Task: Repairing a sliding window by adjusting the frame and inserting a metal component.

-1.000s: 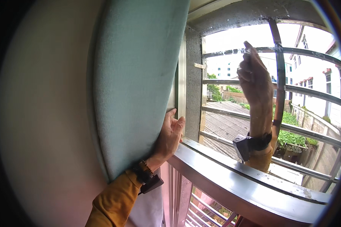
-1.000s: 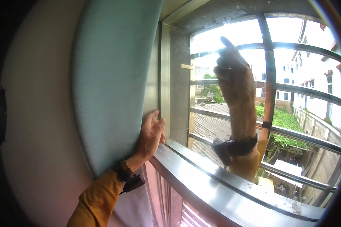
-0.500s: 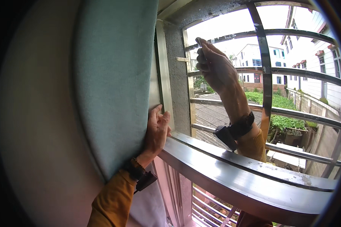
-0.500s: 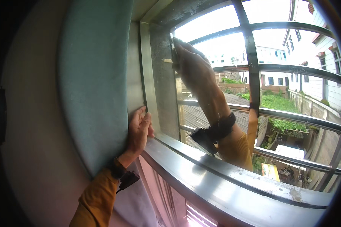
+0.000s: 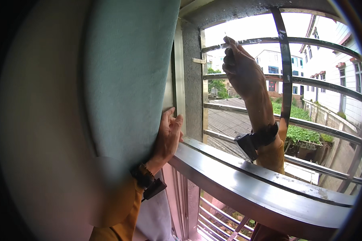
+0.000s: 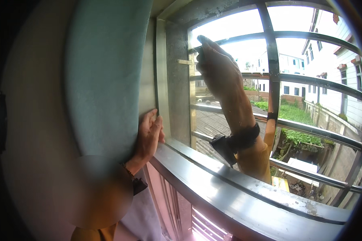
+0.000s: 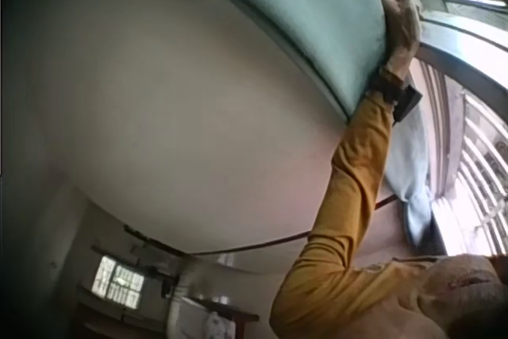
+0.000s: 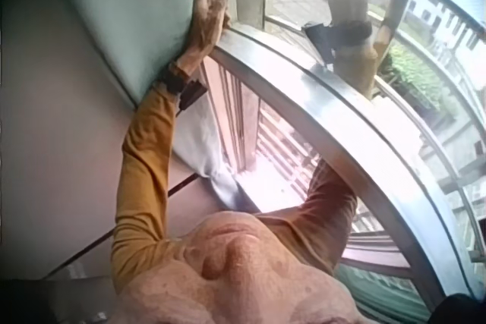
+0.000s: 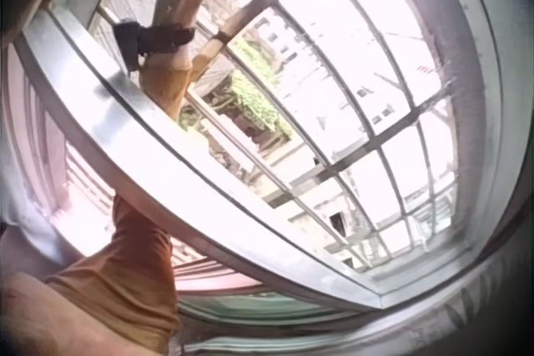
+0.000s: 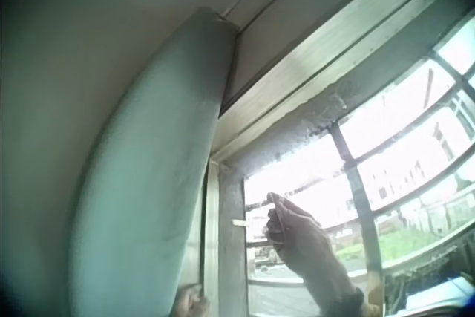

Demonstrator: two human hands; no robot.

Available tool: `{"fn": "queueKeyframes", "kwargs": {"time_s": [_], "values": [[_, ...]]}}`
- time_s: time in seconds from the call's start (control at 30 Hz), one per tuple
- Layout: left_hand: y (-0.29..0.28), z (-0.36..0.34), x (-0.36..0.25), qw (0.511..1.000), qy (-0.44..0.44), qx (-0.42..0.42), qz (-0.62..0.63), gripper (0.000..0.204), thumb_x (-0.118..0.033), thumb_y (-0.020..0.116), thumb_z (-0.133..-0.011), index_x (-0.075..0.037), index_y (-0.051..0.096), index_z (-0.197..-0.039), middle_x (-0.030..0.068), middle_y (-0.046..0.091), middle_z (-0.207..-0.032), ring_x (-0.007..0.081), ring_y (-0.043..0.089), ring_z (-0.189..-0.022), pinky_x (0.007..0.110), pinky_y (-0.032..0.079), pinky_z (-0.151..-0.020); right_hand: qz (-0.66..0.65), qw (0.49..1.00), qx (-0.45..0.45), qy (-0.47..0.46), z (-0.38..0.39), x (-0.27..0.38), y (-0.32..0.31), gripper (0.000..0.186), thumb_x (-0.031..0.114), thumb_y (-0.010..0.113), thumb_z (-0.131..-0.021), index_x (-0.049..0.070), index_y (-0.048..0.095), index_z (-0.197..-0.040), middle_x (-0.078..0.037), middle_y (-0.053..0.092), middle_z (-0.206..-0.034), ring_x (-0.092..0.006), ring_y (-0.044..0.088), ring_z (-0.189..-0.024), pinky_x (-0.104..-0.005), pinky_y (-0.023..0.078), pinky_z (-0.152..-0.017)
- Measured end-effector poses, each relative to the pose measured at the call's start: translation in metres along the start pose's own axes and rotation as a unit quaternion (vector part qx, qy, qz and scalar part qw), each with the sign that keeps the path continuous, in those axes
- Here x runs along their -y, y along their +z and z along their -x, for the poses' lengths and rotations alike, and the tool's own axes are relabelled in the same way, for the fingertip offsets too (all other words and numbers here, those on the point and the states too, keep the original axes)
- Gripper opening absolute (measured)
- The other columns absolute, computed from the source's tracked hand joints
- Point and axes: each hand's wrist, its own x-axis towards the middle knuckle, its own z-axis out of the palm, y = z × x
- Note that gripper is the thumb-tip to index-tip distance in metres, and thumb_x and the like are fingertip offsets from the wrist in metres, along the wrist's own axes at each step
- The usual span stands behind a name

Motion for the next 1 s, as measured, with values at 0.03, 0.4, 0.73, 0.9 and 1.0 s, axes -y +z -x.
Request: {"fn": "queueKeyframes", "kwargs": {"time_s": [0.03, 0.4, 0.73, 0.9, 1.0], "values": [[0.019, -0.001, -0.003, 0.999, -0.001, 0.024, 0.026, 0.060, -0.036, 0.048, -0.098, 0.010, 0.035, -0.133, 0.0017, 0.047, -0.072, 0.0073, 0.049, -0.057, 0.021, 0.045, -0.050, 0.109, 0.993, -0.015, -0.039, 0.010, 0.028, -0.006, 0.034, 0.009, 0.054, -0.094, -0.001, 0.050, -0.126, -0.001, 0.053, -0.082, -0.0044, 0.044, -0.066, -0.0172, 0.037, -0.054], [-0.005, 0.002, 0.002, 1.000, 0.009, -0.011, 0.004, 0.059, -0.036, 0.047, -0.098, 0.011, 0.036, -0.132, 0.0021, 0.048, -0.071, 0.0071, 0.050, -0.056, 0.021, 0.044, -0.049, -0.072, 0.996, -0.009, 0.053, -0.003, -0.015, 0.006, 0.023, 0.011, 0.048, -0.098, 0.001, 0.054, -0.118, 0.000, 0.056, -0.082, -0.0040, 0.041, -0.063, -0.0160, 0.034, -0.053], [-0.006, 0.003, 0.000, 1.000, 0.007, -0.011, -0.002, 0.059, -0.036, 0.047, -0.098, 0.010, 0.035, -0.133, 0.0021, 0.047, -0.070, 0.0073, 0.049, -0.056, 0.021, 0.044, -0.050, -0.108, 0.989, 0.056, -0.081, 0.022, 0.047, -0.006, 0.040, 0.002, 0.053, -0.093, -0.005, 0.040, -0.131, -0.001, 0.054, -0.079, -0.0056, 0.047, -0.063, -0.0173, 0.034, -0.050], [-0.006, 0.001, 0.004, 1.000, 0.007, -0.008, 0.006, 0.060, -0.037, 0.048, -0.098, 0.010, 0.035, -0.133, 0.0017, 0.047, -0.072, 0.0071, 0.049, -0.056, 0.020, 0.044, -0.049, -0.102, 0.992, 0.039, 0.056, -0.002, 0.007, -0.004, 0.041, 0.010, 0.056, -0.094, -0.003, 0.045, -0.131, -0.002, 0.054, -0.081, -0.0064, 0.048, -0.066, -0.0177, 0.042, -0.057], [0.024, -0.004, 0.002, 0.998, -0.004, 0.029, 0.048, 0.059, -0.036, 0.048, -0.098, 0.009, 0.035, -0.133, 0.0025, 0.048, -0.076, 0.0072, 0.049, -0.057, 0.021, 0.044, -0.049, -0.053, 0.998, -0.028, 0.034, 0.012, 0.047, -0.013, 0.038, 0.010, 0.057, -0.093, -0.001, 0.049, -0.129, -0.002, 0.056, -0.082, -0.0067, 0.050, -0.066, -0.0182, 0.044, -0.058]]}}
